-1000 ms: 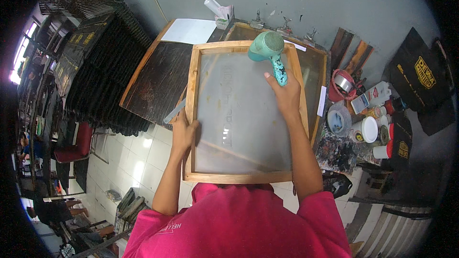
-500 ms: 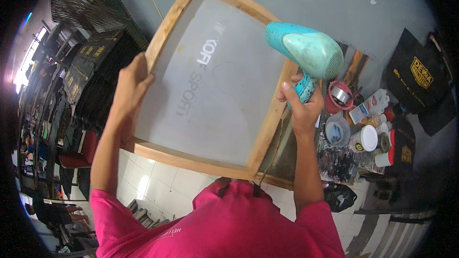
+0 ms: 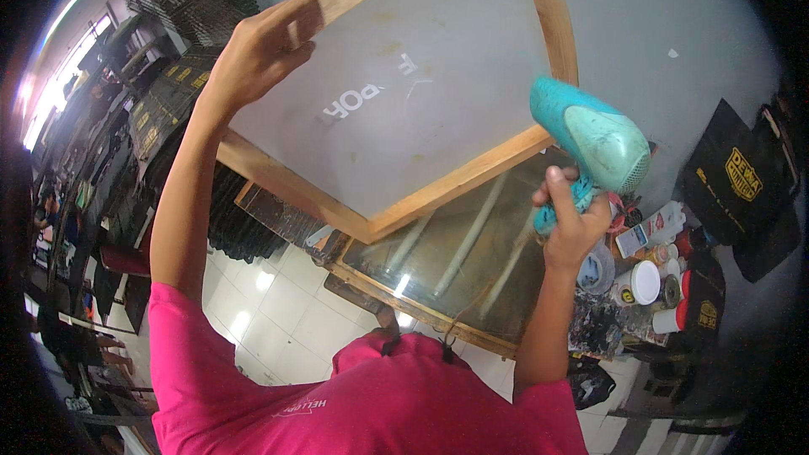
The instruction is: The person holds a wooden-framed screen with a translucent mesh and uses a teal hairdryer to apply heat to the surface. They move the hairdryer across the mesh in sweeping motions, occasionally adjusting the frame's position on the workbench.
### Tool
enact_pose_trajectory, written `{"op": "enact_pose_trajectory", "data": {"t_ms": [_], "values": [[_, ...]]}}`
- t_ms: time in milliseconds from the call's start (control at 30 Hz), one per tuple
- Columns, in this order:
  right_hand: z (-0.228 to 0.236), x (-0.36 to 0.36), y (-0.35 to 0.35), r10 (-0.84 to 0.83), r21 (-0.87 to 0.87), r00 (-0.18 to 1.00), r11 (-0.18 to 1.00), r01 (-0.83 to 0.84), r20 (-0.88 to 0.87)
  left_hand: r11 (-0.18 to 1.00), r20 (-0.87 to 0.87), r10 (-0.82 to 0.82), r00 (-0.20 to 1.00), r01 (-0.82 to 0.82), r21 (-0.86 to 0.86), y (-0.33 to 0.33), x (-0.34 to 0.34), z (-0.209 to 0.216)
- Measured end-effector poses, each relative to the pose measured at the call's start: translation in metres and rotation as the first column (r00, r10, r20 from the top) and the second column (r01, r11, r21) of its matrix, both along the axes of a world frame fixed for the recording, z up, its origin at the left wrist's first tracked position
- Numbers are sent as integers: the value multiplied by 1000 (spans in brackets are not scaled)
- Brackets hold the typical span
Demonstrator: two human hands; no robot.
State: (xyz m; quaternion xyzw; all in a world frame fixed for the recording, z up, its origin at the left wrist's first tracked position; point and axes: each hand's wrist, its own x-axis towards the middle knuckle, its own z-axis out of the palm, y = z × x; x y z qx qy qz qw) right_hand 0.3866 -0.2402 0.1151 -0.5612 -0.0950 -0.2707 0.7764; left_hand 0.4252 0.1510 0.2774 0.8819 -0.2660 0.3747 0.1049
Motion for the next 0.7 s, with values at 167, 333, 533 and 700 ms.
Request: {"op": "enact_pose_trajectory", "data": {"t_ms": [167,333,533,700], "values": [[-15,-6,6,-90,11,996,996,90,12,977,-17,-59,998,61,203,-20,18,1],[-35,-15,9,-139,4,990,990,140,-38,941,-78,38,996,-9,337,-31,29,-9],[-44,-11,9,-130,4,991,992,130,-23,929,-31,-16,999,27,368,-40,34,-11],[-49,-9,17,-157,21,986,987,158,-54,948,-31,63,997,-50,313,-45,19,-11]]}}
